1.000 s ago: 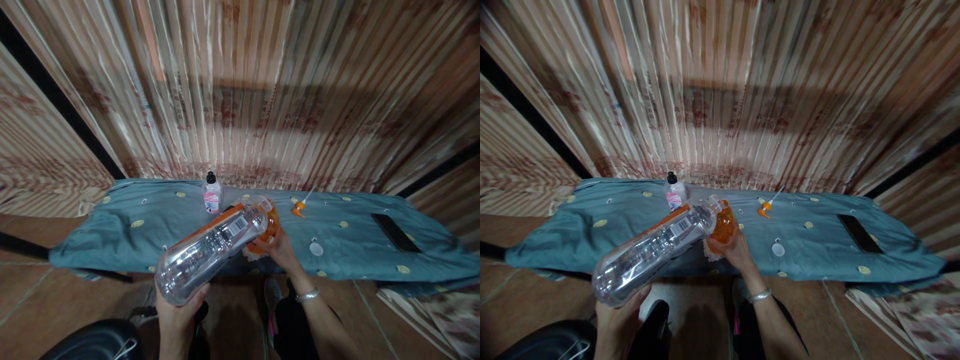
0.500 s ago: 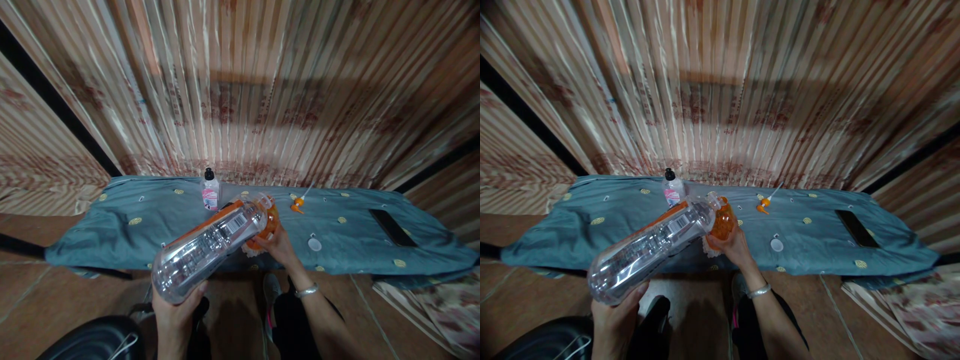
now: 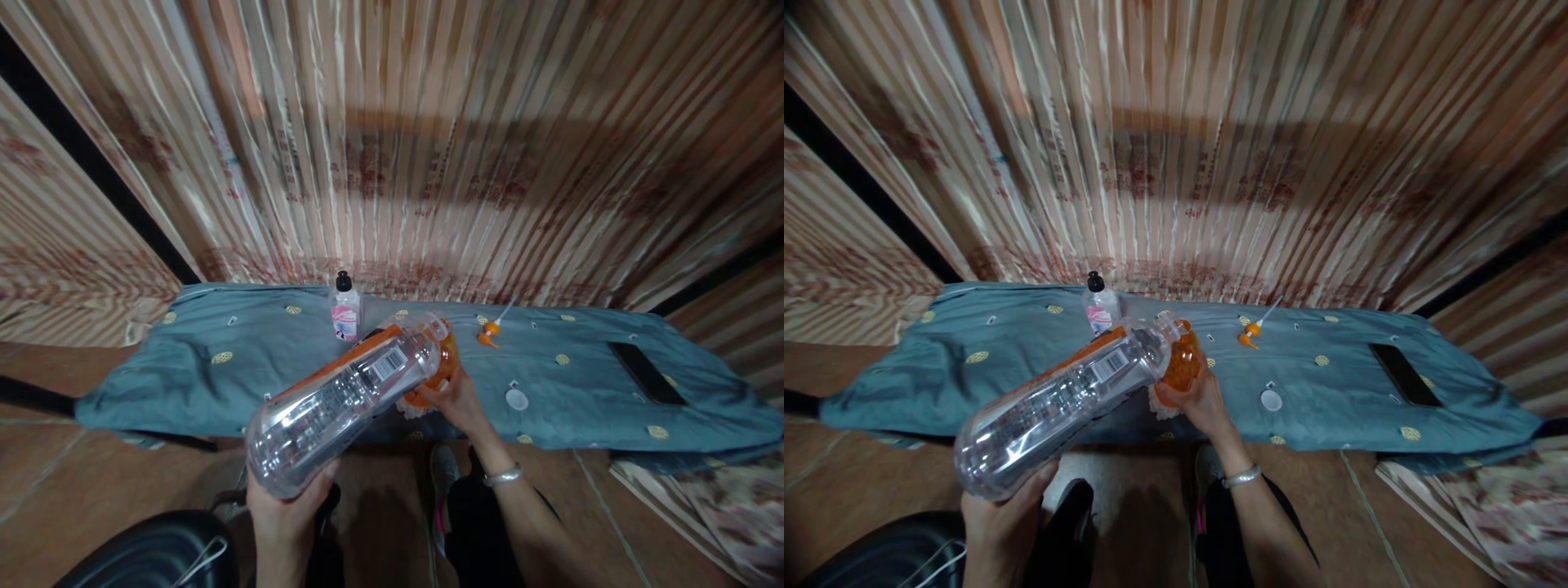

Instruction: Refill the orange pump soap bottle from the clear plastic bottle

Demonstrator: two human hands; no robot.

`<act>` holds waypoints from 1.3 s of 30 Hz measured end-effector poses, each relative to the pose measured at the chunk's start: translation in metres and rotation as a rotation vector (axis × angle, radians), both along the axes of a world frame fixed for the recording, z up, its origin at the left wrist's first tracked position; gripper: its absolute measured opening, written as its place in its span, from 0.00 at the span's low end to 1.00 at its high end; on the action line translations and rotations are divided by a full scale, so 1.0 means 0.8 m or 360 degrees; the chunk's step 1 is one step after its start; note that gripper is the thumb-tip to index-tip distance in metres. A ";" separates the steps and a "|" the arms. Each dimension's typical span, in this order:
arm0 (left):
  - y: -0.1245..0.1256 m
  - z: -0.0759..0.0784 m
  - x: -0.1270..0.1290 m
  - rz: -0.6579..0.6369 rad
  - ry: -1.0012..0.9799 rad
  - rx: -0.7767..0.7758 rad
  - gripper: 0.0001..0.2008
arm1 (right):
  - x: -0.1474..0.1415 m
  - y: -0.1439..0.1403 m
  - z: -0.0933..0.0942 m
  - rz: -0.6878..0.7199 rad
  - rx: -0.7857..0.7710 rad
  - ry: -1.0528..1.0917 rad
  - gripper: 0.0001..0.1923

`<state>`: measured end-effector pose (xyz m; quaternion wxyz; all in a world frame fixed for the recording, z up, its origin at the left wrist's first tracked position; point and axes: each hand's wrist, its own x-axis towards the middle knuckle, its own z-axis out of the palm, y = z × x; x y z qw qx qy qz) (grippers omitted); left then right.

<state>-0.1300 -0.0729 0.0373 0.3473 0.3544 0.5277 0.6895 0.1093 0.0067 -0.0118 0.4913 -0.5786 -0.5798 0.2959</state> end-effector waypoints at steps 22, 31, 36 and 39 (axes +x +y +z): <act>-0.006 -0.005 -0.002 0.0065 0.0030 -0.0094 0.35 | 0.003 -0.001 -0.001 -0.0031 -0.0032 -0.0073 0.39; -0.003 -0.019 -0.017 0.0011 0.0082 -0.0079 0.39 | 0.002 0.000 -0.003 -0.0026 -0.0002 -0.0057 0.39; -0.006 -0.019 -0.013 0.0079 0.0147 -0.0135 0.38 | 0.003 0.002 -0.007 -0.0024 -0.0017 -0.0109 0.35; -0.008 -0.014 -0.008 0.0109 0.0088 -0.0137 0.37 | 0.004 0.003 -0.010 -0.0040 -0.0006 -0.0107 0.36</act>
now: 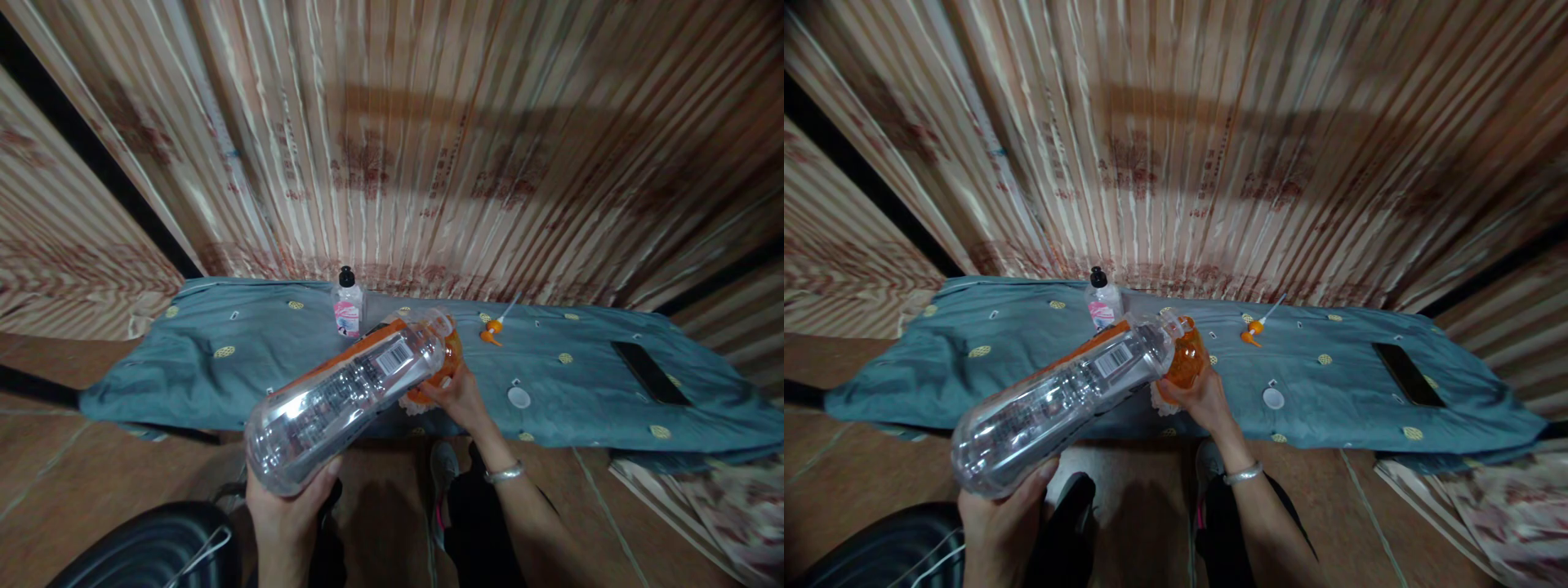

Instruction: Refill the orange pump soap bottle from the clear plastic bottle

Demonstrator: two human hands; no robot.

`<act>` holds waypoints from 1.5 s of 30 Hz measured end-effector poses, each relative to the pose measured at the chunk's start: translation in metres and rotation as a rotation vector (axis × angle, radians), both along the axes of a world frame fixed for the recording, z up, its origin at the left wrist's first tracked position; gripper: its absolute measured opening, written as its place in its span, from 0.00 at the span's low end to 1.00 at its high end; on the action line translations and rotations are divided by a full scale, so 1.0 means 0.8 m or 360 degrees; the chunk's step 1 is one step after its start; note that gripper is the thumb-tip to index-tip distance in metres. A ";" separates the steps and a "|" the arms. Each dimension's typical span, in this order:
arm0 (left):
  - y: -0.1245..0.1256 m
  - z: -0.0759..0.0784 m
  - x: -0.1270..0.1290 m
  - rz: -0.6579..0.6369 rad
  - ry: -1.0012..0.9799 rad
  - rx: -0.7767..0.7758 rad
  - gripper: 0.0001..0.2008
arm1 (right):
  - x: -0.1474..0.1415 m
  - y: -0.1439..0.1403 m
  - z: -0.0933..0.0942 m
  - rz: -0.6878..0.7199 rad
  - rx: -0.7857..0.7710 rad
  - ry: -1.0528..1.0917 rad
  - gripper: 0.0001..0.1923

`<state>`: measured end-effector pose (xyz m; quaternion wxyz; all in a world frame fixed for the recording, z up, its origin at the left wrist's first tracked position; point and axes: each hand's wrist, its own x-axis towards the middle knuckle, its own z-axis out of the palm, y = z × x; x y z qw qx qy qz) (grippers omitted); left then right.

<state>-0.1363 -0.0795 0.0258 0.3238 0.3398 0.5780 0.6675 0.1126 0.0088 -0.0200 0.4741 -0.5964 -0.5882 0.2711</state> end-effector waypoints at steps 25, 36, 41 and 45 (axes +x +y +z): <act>-0.001 0.008 0.005 -0.0003 -0.0003 -0.0005 0.37 | 0.000 0.002 -0.001 -0.0017 -0.0006 0.0030 0.40; 0.004 -0.013 -0.015 -0.0066 0.0019 0.0064 0.37 | -0.002 0.000 0.004 -0.0014 -0.0014 0.0055 0.45; 0.000 -0.013 -0.016 -0.0074 0.0017 0.0028 0.37 | -0.002 -0.001 0.006 0.0024 -0.0003 0.0048 0.43; 0.001 -0.012 -0.015 -0.0046 0.0058 -0.0031 0.39 | -0.003 0.000 0.004 -0.0024 -0.0009 0.0014 0.41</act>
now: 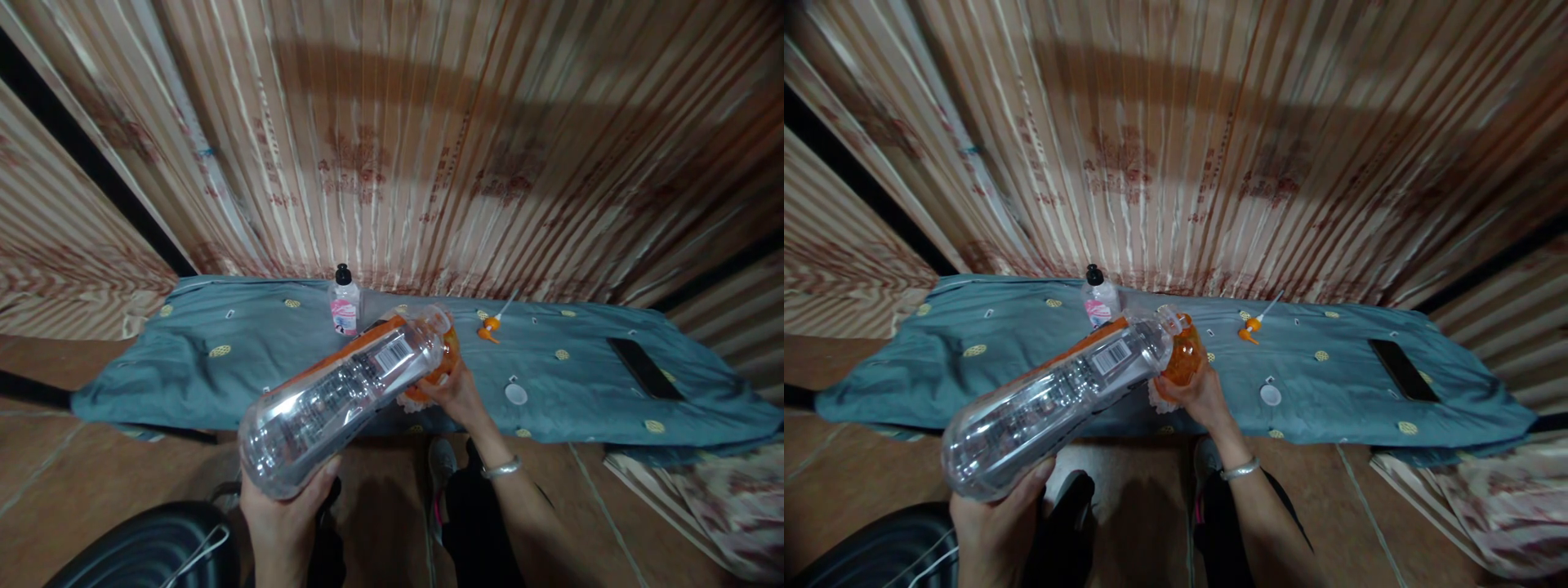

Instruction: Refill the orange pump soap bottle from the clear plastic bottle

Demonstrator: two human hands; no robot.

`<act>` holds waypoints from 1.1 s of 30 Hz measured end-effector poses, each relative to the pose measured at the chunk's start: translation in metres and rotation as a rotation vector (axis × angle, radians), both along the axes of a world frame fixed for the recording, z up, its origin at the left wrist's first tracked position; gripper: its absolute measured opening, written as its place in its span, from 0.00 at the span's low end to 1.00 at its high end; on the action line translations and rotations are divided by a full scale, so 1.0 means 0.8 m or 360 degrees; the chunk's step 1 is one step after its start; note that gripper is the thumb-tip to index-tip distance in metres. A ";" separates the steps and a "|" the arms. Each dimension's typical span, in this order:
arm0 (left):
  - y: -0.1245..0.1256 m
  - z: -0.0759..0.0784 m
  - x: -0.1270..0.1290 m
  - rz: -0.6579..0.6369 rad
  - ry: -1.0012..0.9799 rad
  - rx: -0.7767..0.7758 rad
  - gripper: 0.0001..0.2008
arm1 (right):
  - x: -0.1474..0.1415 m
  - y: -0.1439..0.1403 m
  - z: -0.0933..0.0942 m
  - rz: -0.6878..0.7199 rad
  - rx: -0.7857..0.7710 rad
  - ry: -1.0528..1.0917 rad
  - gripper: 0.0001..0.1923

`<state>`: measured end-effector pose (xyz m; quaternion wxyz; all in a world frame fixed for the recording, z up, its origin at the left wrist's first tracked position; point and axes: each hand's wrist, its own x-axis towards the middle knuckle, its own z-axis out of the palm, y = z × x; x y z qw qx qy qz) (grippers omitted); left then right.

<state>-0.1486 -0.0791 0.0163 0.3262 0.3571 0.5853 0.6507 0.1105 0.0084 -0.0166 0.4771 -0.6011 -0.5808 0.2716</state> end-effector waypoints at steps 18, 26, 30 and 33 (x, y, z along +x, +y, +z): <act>0.002 0.000 0.000 0.0030 -0.0073 0.0035 0.47 | 0.000 0.004 -0.004 0.0006 0.0064 0.0017 0.42; 0.002 0.009 0.003 0.0035 -0.0006 0.0009 0.47 | 0.000 0.002 -0.001 -0.0010 0.0018 -0.0010 0.39; 0.002 0.005 0.001 0.0037 -0.0025 -0.0038 0.48 | 0.001 0.003 -0.004 0.0006 0.0045 0.0009 0.41; 0.001 0.005 0.001 0.0050 -0.0038 -0.0051 0.49 | 0.000 0.002 -0.003 0.0004 0.0023 0.0007 0.40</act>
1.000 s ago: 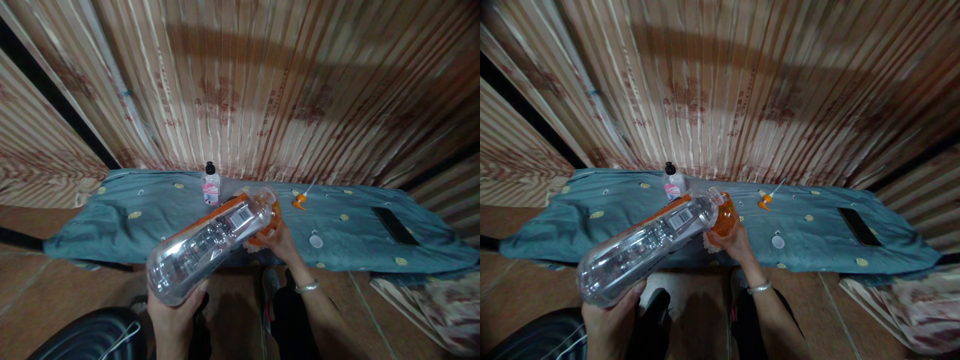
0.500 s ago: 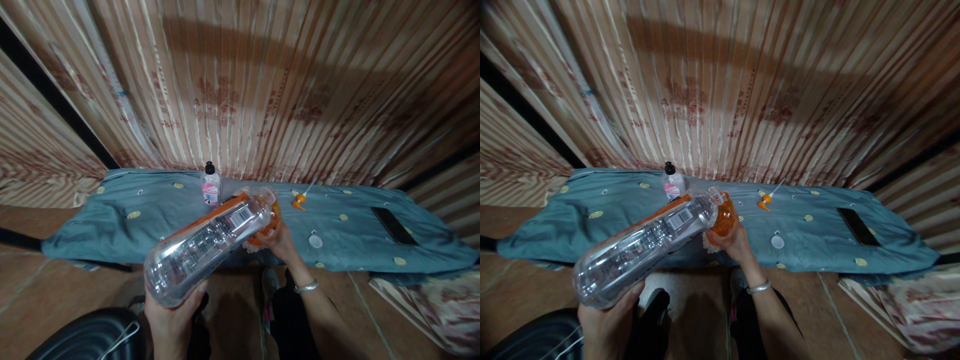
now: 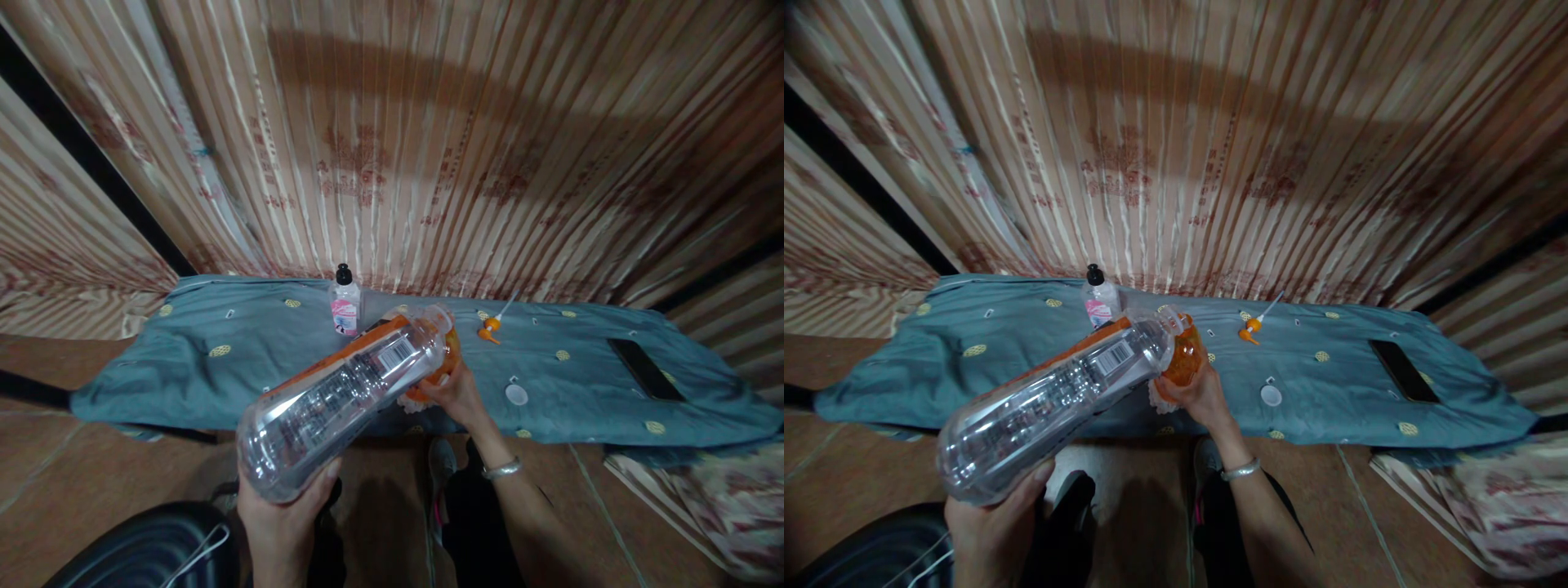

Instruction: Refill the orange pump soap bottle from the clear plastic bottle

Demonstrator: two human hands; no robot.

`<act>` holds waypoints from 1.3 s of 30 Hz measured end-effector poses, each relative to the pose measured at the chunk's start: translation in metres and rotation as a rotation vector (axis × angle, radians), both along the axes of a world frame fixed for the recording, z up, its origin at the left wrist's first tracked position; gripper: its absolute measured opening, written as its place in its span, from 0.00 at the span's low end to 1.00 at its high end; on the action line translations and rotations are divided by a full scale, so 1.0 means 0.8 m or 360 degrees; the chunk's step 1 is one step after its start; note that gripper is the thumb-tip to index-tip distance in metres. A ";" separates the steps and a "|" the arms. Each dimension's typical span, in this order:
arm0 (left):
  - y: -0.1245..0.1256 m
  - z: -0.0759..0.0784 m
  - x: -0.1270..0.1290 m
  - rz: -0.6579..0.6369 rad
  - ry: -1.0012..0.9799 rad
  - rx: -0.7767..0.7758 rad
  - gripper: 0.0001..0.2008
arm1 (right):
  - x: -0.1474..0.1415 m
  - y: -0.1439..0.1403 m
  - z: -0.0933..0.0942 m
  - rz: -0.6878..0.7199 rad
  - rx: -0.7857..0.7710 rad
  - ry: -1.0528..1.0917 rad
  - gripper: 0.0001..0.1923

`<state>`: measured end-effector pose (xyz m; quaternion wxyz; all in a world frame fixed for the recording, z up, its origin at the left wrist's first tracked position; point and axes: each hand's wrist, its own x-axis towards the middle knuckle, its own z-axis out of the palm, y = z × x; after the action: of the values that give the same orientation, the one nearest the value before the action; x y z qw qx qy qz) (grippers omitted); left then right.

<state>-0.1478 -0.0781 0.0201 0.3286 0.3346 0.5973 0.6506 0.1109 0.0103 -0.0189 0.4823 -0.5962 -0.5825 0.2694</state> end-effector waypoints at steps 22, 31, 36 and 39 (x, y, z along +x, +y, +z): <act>0.000 0.007 0.005 0.0007 -0.0025 0.0055 0.46 | -0.002 -0.001 0.008 -0.0017 -0.0017 0.0004 0.36; -0.006 0.014 0.016 0.0088 -0.0002 -0.0003 0.51 | -0.002 -0.001 0.007 -0.0029 -0.0022 -0.0014 0.35; -0.003 0.014 0.010 0.0007 0.0041 -0.0030 0.49 | -0.002 0.000 0.003 -0.0036 -0.0031 -0.0017 0.35; -0.001 0.011 0.005 -0.0006 0.0073 -0.0003 0.51 | -0.002 0.000 0.002 -0.0047 -0.0032 -0.0007 0.36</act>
<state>-0.1438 -0.0786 0.0290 0.3165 0.3503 0.6046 0.6415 0.1094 0.0106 -0.0170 0.4789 -0.6101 -0.5720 0.2668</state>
